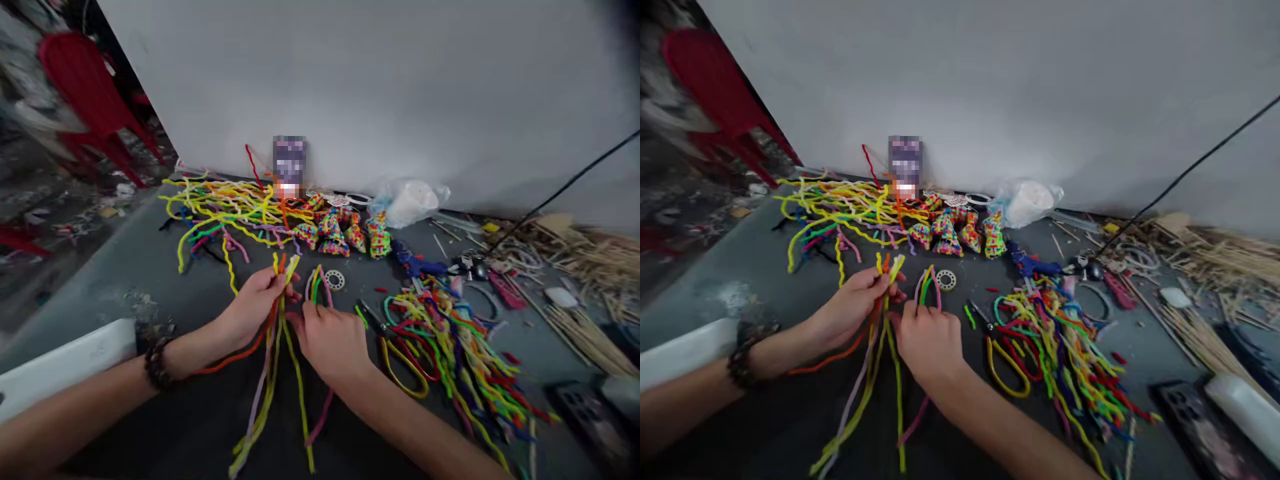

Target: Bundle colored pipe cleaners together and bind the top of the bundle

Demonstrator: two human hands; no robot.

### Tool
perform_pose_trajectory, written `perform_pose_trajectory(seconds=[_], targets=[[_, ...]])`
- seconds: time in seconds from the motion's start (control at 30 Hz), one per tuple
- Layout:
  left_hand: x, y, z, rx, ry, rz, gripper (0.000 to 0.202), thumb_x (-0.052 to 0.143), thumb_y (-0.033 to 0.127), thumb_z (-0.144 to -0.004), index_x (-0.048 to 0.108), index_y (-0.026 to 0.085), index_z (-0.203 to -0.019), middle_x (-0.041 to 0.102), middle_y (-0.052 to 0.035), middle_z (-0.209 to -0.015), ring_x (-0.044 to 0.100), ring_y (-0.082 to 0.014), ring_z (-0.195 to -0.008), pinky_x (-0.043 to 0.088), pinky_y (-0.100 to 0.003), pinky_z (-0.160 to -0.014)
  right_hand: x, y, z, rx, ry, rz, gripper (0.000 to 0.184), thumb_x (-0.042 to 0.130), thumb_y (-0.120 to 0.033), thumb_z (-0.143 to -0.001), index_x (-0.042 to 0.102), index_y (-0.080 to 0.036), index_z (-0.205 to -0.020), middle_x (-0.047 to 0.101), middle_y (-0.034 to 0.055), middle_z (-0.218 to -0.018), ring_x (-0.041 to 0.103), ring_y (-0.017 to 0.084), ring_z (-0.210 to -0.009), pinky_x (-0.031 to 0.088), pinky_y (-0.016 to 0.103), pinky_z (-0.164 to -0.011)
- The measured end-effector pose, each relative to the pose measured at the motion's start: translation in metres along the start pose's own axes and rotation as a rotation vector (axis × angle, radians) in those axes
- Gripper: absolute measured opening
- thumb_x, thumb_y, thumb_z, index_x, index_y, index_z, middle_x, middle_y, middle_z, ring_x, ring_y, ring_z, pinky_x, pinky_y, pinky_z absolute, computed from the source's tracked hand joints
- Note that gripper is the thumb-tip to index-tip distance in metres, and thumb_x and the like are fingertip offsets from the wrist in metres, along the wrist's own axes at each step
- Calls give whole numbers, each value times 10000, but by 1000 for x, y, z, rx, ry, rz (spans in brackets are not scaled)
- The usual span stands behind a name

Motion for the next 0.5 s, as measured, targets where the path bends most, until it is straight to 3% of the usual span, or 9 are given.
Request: perform_pose_trajectory(seconds=[0.23,0.37,0.5], targets=[[-6,1,-6,30,-11,2,169,696,337,-888,655,175,-912,640,-2,-792,693,-182,-781,570,-323,-812,3,7,-6,145,-94,89,216,600,-337,-1024,639,-127,-1048,769,142,-775,786,281,-737,482,295,-590],[-6,0,-5,56,-66,-37,194,754,349,-860,680,184,-932,685,-21,-840,700,-192,-801,568,-329,-824,4,7,-6,133,-100,104,180,564,-297,-1039,636,-137,-999,767,138,-755,786,284,-726,471,297,-585],[-7,-2,-6,52,-59,-12,196,762,347,-872,691,174,-929,732,-63,-933,709,-205,-873,581,-350,-875,5,8,-5,106,-41,114,167,544,-246,-1037,638,-157,-930,750,105,-689,773,264,-658,386,274,-534]])
Point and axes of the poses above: each hand's wrist, its own z-axis away from the middle knuckle, its own x-axis out of the palm, y = z × x, the point moved 2 cm from there along -z, towards the middle knuckle
